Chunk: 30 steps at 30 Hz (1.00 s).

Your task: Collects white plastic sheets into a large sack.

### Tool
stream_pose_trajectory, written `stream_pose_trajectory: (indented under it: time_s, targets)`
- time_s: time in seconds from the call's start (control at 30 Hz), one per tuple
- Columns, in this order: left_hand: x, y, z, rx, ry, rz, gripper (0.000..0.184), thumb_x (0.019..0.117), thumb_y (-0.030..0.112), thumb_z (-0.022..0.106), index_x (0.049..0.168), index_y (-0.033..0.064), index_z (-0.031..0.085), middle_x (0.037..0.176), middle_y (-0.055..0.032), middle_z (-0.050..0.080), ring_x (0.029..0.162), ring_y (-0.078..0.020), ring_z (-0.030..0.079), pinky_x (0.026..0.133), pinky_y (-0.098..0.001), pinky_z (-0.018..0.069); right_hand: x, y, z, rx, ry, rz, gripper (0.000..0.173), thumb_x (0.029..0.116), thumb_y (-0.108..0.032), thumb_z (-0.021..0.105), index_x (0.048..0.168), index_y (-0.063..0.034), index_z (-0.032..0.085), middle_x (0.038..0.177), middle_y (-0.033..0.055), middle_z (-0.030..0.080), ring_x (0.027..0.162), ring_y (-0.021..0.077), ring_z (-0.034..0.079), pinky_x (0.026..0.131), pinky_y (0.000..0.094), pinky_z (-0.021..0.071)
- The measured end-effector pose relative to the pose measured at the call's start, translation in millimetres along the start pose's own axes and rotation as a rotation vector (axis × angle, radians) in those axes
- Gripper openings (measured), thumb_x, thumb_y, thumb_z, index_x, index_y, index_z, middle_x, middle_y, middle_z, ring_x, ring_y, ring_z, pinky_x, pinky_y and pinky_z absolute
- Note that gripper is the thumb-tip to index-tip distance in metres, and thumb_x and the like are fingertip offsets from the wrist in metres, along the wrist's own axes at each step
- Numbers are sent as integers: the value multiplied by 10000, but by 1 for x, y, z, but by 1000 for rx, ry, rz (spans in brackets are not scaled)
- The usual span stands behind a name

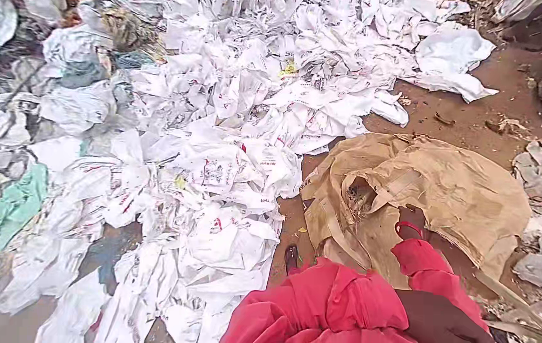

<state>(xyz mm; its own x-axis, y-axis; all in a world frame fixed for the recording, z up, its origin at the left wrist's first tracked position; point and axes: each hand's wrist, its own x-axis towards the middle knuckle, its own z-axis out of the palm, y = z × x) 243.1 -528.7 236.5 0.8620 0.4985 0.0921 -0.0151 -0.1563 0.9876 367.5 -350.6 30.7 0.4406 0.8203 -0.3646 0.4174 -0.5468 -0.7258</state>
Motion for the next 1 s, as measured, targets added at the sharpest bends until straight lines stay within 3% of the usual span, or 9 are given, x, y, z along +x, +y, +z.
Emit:
stream_pose_trajectory:
  time_s: [0.1, 0.23, 0.3, 0.43, 0.53, 0.67, 0.8, 0.9, 1.0]
  targets:
    - [-67, -40, -47, -82, 197, -134, 301, 1080, 84, 482, 1054, -168, 645, 826, -244, 657, 735, -285, 630, 752, -440, 522, -18, 12, 63, -21, -85, 38, 354, 1024, -45, 553, 1365, 45, 581, 1270, 264, 662, 1126, 354, 670, 967, 510, 520]
    - [-189, -97, -95, -148, 544, -666, 342, 1113, 138, 418, 1300, -65, 620, 1051, -236, 714, 948, -324, 683, 954, -504, 503, -56, 29, 125, -91, -241, 55, 306, 1047, -25, 490, 1325, 49, 597, 1163, 244, 693, 975, 292, 696, 849, 453, 551]
    - [-252, -113, -109, -141, 685, -862, 354, 1106, 97, 376, 1348, -27, 604, 1076, -230, 713, 985, -333, 683, 979, -513, 491, -71, 25, 147, -66, -282, 94, 296, 1068, -35, 451, 1314, 46, 594, 1114, 219, 688, 897, 237, 671, 787, 406, 539]
    - [-341, -112, -126, -124, 894, -1058, 401, 1072, 20, 354, 1401, 3, 582, 1171, -236, 707, 1106, -368, 670, 1034, -542, 468, -77, -1, 183, -157, -367, 35, 302, 1073, -43, 433, 1306, 41, 605, 1154, 217, 693, 931, 237, 681, 813, 408, 536]
    - [-364, -103, -130, -146, 1065, -1057, 402, 1078, 24, 346, 1409, 4, 573, 1247, -220, 692, 1176, -360, 658, 1062, -528, 462, -73, -31, 211, -221, -442, -60, 319, 1080, -55, 429, 1333, 52, 590, 1181, 237, 686, 986, 269, 677, 862, 432, 530]
    - [-358, -117, -127, -275, 1275, -948, 390, 1088, 40, 340, 1395, -23, 573, 1276, -234, 674, 1172, -351, 664, 1049, -494, 487, -81, -70, 257, -230, -528, -109, 310, 1092, -67, 412, 1318, 46, 592, 1125, 208, 695, 915, 210, 670, 805, 382, 530]
    - [-354, -154, -129, -363, 1156, -973, 384, 1095, 66, 354, 1407, -29, 556, 1300, -266, 649, 1192, -385, 650, 1067, -525, 471, -85, -89, 310, -374, -705, -155, 309, 1102, -73, 402, 1316, 51, 588, 1124, 213, 699, 913, 224, 677, 799, 392, 532]
    - [-370, -177, -132, -399, 1054, -1112, 398, 1105, 131, 380, 1444, 4, 543, 1363, -263, 622, 1297, -406, 588, 1127, -573, 406, -85, -102, 352, -666, -887, -227, 326, 1109, -107, 430, 1350, 54, 579, 1196, 256, 690, 1024, 318, 691, 893, 468, 530]
    - [-400, -190, -117, -542, 1206, -1152, 398, 1109, 127, 370, 1453, 11, 534, 1380, -246, 619, 1311, -389, 585, 1134, -555, 408, -103, -111, 390, -916, -1036, -313, 336, 1107, -114, 439, 1362, 62, 569, 1236, 277, 671, 1095, 357, 678, 957, 497, 512]
